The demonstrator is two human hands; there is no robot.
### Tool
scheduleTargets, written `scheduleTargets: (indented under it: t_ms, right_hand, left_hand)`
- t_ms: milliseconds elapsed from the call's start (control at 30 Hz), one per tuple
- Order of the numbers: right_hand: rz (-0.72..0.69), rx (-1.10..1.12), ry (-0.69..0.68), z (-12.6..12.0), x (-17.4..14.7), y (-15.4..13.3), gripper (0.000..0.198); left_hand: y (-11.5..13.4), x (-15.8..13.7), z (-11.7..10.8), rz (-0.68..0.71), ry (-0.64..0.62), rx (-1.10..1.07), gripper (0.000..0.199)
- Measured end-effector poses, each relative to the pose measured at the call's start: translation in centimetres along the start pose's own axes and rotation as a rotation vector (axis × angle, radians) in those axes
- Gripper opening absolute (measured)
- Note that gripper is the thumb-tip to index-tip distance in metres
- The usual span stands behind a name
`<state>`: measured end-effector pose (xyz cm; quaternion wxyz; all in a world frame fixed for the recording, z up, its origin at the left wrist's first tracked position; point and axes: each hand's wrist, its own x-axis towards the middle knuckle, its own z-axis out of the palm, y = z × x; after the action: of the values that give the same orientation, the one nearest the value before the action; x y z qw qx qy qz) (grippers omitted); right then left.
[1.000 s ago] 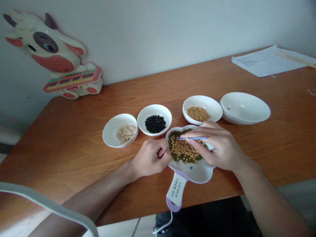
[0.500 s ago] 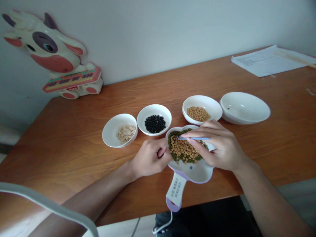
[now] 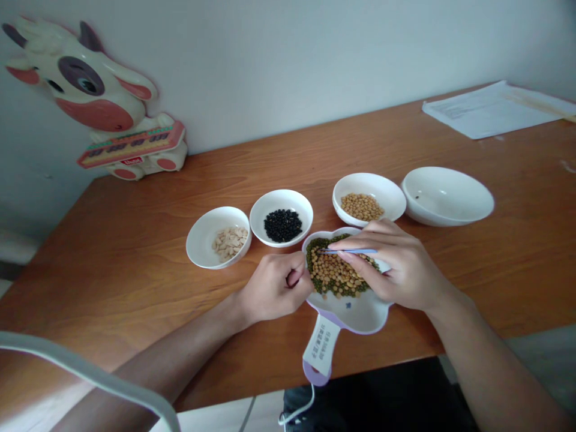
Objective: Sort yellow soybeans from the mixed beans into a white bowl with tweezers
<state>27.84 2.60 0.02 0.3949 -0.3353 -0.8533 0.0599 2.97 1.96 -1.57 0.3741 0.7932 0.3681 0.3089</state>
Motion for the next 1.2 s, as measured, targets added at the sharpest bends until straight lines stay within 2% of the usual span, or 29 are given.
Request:
scheduleTargets:
  t_ms: [333,933,1200]
  right_hand:
    - [0.017,0.012,0.035,0.10,-0.20,0.04,0.025]
    - [0.028,0.018,0.018,0.06,-0.19,0.06,0.027]
    - [0.029,-0.003,0.010,-0.01,-0.29,0.04,0.022]
  left_hand:
    - [0.17,0.11,-0.10,0.000,-0.003,-0.001,0.033]
    - [0.10,0.05,-0.06,-0.024,-0.005,0.001,0.033]
    - [0.20,0.12,-0.05,0.005,0.009,0.006,0.033]
